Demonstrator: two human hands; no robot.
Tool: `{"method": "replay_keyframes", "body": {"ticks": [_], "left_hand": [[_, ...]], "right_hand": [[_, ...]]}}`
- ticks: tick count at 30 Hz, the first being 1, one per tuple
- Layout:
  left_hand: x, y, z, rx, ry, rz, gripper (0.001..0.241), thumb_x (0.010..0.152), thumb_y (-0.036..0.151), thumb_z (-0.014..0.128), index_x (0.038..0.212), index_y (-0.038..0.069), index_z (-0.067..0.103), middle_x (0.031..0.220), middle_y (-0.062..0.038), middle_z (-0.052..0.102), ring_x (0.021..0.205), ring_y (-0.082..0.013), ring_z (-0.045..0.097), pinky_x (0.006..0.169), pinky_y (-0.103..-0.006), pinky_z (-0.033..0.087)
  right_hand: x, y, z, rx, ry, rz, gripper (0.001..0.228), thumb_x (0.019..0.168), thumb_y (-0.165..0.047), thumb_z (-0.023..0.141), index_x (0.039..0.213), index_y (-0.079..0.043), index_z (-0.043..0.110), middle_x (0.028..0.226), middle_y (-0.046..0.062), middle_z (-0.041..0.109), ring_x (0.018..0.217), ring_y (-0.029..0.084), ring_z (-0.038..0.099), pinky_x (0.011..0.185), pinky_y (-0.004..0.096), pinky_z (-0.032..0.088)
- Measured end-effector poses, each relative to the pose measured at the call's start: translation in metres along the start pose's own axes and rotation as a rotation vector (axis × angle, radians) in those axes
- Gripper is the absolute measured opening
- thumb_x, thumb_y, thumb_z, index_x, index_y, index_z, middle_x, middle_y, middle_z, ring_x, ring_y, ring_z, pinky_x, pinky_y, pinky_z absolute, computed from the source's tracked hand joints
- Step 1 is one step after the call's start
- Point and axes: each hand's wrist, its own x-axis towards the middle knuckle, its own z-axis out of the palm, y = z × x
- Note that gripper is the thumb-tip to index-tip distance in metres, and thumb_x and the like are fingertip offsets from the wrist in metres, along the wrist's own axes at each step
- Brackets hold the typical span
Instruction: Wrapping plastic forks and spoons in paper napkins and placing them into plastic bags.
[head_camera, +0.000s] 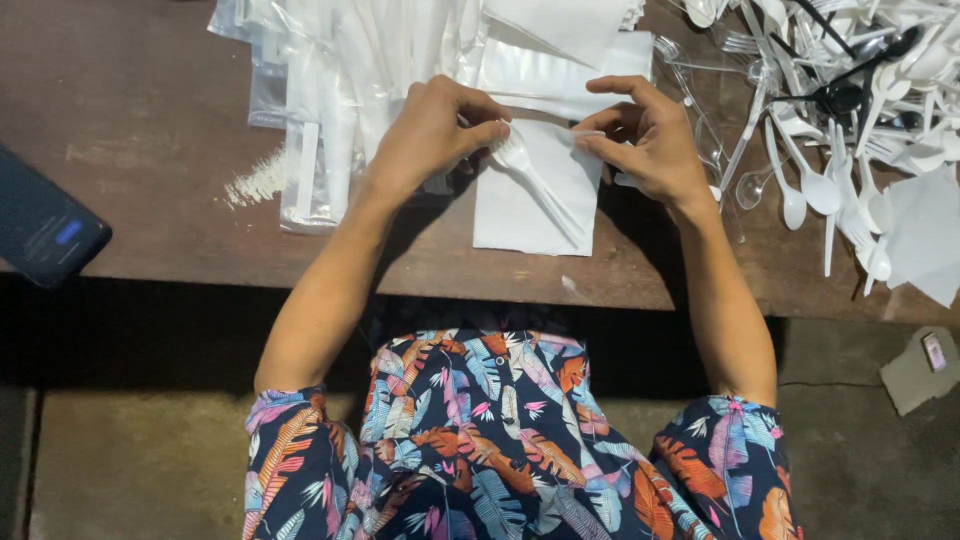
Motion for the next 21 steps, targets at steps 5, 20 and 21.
{"method": "replay_keyframes", "body": {"ticks": [5, 20, 21], "left_hand": [[0.001, -0.011, 0.012, 0.08, 0.045, 0.068, 0.012, 0.088, 0.017, 0.076, 0.097, 0.012, 0.082, 0.087, -0.004, 0.081, 0.083, -0.0122, 0.076, 0.077, -0.0273, 0.057], [-0.008, -0.003, 0.023, 0.209, 0.175, 0.151, 0.016, 0.088, 0.014, 0.08, 0.096, 0.001, 0.078, 0.086, -0.009, 0.08, 0.077, -0.0184, 0.074, 0.072, -0.0314, 0.058], [-0.01, 0.0, 0.022, 0.21, 0.177, 0.146, 0.015, 0.089, 0.012, 0.081, 0.098, 0.0, 0.078, 0.087, -0.01, 0.079, 0.077, -0.0186, 0.075, 0.072, -0.0301, 0.061]], "right_hand": [[-0.01, -0.002, 0.005, 0.008, 0.112, -0.044, 0.041, 0.096, -0.005, 0.079, 0.131, -0.004, 0.058, 0.1, 0.008, 0.068, 0.088, 0.012, 0.065, 0.079, 0.022, 0.055], [-0.055, -0.007, 0.076, -0.484, 0.137, -0.609, 0.031, 0.098, 0.001, 0.074, 0.125, 0.004, 0.06, 0.107, 0.018, 0.072, 0.088, 0.031, 0.067, 0.082, 0.04, 0.054], [-0.054, -0.01, 0.083, -0.562, 0.151, -0.688, 0.021, 0.101, -0.003, 0.072, 0.119, 0.005, 0.062, 0.108, 0.019, 0.072, 0.083, 0.031, 0.065, 0.075, 0.042, 0.054]]}}
